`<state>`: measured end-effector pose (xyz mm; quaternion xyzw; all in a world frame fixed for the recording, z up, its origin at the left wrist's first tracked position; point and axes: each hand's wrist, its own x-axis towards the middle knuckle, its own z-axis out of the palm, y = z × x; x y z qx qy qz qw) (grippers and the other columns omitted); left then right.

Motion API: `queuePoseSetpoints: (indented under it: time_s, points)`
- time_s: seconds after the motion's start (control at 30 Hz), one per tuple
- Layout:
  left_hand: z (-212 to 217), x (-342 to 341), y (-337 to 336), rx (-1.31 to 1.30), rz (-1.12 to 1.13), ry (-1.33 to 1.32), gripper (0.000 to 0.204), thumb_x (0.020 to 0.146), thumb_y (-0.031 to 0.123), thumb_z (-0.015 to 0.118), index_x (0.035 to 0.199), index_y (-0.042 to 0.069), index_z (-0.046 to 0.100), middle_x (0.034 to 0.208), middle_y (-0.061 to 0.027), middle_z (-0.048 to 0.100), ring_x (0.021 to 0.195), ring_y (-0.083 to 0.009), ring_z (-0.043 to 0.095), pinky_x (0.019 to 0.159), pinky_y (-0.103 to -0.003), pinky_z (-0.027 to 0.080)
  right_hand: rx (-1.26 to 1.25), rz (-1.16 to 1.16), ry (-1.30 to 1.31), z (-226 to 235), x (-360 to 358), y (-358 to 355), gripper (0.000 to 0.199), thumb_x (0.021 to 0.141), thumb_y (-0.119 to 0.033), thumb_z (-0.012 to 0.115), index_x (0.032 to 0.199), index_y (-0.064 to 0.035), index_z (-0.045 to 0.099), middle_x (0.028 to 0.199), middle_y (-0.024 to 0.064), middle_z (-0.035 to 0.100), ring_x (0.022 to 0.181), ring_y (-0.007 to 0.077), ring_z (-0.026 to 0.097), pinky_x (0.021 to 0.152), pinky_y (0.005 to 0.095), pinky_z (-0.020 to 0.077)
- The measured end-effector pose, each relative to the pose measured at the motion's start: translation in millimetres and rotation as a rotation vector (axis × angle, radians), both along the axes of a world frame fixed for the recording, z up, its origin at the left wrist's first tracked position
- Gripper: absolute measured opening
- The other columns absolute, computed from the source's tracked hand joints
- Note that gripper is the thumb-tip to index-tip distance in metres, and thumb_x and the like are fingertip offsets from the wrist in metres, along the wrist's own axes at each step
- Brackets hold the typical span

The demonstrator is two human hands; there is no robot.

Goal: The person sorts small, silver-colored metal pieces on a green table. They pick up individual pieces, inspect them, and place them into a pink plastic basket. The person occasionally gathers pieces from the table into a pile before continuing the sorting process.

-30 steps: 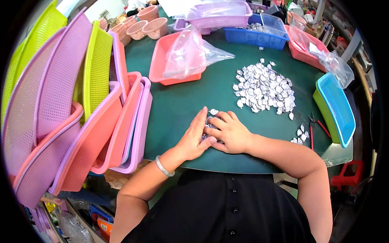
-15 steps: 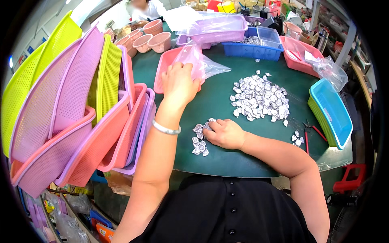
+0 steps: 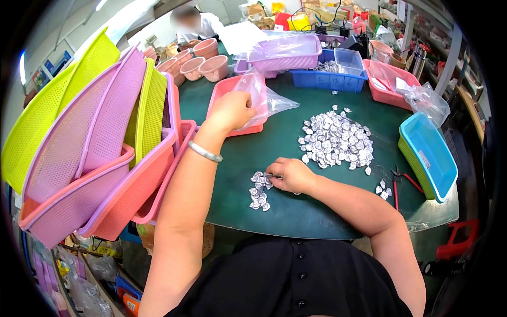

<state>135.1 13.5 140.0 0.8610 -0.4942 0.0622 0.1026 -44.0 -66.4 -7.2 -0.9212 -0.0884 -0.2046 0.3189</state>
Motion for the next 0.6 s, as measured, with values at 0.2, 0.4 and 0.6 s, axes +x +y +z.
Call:
queuePoseSetpoints:
  time_s: [0.2,0.4,0.6]
  points:
    - [0.4,7.0,-8.1,0.283,-0.012,-0.013,0.028,0.075,0.030,0.063,0.088,0.005,0.067,0.086,-0.0142,0.066,0.085,-0.0294,0.062,0.075,-0.038,0.048,0.188,0.007,0.070,7.9,2.9,-5.8,0.022,0.068,-0.015,0.065,0.089,-0.0070,0.064,0.082,0.0134,0.063,0.073,0.0303,0.062,0.068,0.0365,0.0501]
    - [0.0,1.2,1.7,0.219,-0.054,-0.007,0.022,0.073,0.025,0.065,0.085,0.007,0.067,0.080,-0.0144,0.065,0.079,-0.0280,0.062,0.070,-0.038,0.048,0.396,-0.067,0.245,6.5,3.2,-9.3,0.025,0.068,-0.014,0.067,0.091,-0.0050,0.066,0.081,0.0135,0.066,0.072,0.0216,0.064,0.069,0.0302,0.0499]
    - [-19.9,30.5,7.0,-0.021,-0.095,0.065,0.017,0.070,0.020,0.069,0.073,0.004,0.064,0.070,-0.0137,0.062,0.065,-0.0268,0.060,0.060,-0.037,0.046,0.610,-0.145,0.439,29.8,-1.6,-2.8,0.024,0.068,-0.013,0.070,0.089,-0.0026,0.066,0.076,0.0078,0.065,0.068,0.0132,0.059,0.066,0.0271,0.0480]
